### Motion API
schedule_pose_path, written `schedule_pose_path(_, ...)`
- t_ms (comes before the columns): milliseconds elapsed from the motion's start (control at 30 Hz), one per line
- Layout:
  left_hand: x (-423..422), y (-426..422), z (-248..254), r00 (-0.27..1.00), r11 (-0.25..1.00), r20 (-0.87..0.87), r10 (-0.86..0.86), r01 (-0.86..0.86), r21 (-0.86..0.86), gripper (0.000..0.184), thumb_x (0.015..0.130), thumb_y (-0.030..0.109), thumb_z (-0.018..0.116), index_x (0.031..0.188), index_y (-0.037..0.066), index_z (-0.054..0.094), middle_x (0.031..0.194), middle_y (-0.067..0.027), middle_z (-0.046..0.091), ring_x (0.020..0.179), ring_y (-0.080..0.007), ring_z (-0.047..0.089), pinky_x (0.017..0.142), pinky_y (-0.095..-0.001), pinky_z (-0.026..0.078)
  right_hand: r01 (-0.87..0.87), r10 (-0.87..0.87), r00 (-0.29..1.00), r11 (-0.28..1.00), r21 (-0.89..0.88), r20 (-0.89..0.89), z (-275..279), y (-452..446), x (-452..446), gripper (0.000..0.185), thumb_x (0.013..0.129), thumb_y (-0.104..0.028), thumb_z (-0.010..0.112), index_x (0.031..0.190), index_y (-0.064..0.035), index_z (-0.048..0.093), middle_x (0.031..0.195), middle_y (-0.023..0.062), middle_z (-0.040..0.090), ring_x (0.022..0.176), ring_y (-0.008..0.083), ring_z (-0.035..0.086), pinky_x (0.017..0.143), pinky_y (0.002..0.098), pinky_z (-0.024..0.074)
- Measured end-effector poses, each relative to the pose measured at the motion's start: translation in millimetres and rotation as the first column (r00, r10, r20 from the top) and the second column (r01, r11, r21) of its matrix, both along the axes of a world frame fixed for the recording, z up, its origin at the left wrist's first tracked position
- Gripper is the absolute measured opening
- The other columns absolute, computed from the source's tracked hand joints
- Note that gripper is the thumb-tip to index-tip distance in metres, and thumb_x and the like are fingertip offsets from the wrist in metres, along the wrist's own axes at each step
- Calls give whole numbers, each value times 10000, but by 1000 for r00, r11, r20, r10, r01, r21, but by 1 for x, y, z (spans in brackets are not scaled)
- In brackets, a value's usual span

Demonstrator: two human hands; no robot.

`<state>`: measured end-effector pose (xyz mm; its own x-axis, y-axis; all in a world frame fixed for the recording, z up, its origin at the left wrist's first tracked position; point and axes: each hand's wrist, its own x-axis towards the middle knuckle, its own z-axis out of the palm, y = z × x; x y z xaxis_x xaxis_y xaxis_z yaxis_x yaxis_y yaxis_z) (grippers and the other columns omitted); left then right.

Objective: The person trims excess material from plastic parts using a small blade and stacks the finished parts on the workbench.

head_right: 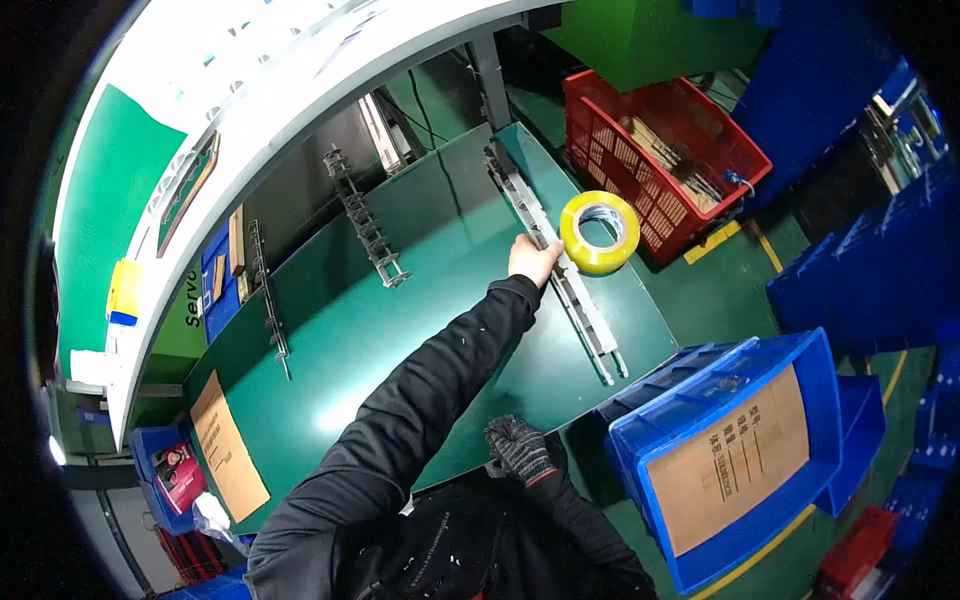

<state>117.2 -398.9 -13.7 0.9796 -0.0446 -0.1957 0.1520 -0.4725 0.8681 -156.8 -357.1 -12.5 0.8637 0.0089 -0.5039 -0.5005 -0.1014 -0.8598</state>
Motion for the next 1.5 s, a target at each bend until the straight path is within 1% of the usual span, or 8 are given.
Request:
schedule_pose_path(233, -7, 47, 28, 994, 997, 105, -32, 39, -67, 569, 712, 325, 635, 1092, -68, 478, 985, -203, 559, 868, -274, 575, 799, -333, 445, -18, 18, 997, 1000, -9, 80, -26, 4, -9, 117, 776, -126, 615, 829, -26, 587, 751, 123, 600, 697, 236, 580, 635, 337, 451)
schedule_pose_path(367, -11, 164, 41, 759, 952, 646, -87, -127, 278, 283, 688, 115, 621, 933, 21, 513, 984, -152, 488, 958, -309, 477, 838, -370, 397, 11, -5, 975, 1000, -28, 221, -30, 3, -12, 90, 802, -129, 592, 778, -48, 560, 649, 65, 553, 563, 163, 519, 517, 292, 404)
schedule_pose_path(500, -28, 261, 34, 853, 733, 473, -221, -175, 657, 419, 680, 215, 669, 1046, 60, 538, 1101, -148, 465, 1027, -326, 442, 850, -402, 393, 28, -28, 1000, 993, 119, 0, -12, 6, -5, 87, 845, -169, 556, 797, -97, 540, 548, 3, 503, 388, 75, 431, 350, 218, 336)
schedule_pose_path(633, -36, 305, 36, 828, 764, 472, -302, -86, 640, 367, 678, 227, 675, 1014, 121, 570, 1125, -135, 463, 1052, -320, 438, 843, -402, 402, 139, -73, 957, 965, 221, -282, 6, 13, 8, 111, 860, -159, 531, 790, -73, 527, 537, 9, 490, 382, 80, 429, 335, 228, 340)
schedule_pose_path(833, -43, 312, 23, 766, 831, 511, -390, 54, 554, 333, 668, 192, 666, 985, 143, 574, 1135, -106, 460, 1075, -290, 430, 845, -395, 395, 30, -21, 990, 998, 62, -143, 17, 56, 39, 123, 860, -191, 543, 824, -74, 528, 569, -2, 506, 412, 63, 437, 370, 208, 370)
schedule_pose_path(1233, -22, 420, 0, 814, 781, 544, -206, -198, 592, 138, 680, 236, 646, 776, 137, 640, 963, -58, 560, 1033, -248, 460, 834, -388, 385, -143, 137, 987, 988, -66, -88, 19, 96, 29, 128, 866, -181, 529, 852, -59, 563, 616, 14, 544, 448, 74, 467, 386, 224, 380)
schedule_pose_path(1367, -42, 493, 18, 814, 607, 568, -126, -389, 693, 134, 663, 244, 658, 778, 176, 641, 1154, -101, 506, 1127, -304, 417, 890, -420, 352, -238, 237, 969, 971, -3, -75, 20, 99, 30, 131, 849, -167, 521, 901, -58, 572, 634, 11, 558, 462, 89, 486, 417, 237, 403)
schedule_pose_path(1500, -70, 519, -6, 814, 735, 547, -195, -248, 631, 137, 707, 160, 639, 794, 61, 600, 1240, -164, 424, 1180, -357, 341, 971, -428, 303, -389, 420, 904, 887, -249, 86, 37, 112, 36, 230, 829, -265, 563, 943, -65, 573, 634, 14, 554, 470, 97, 491, 435, 235, 413)
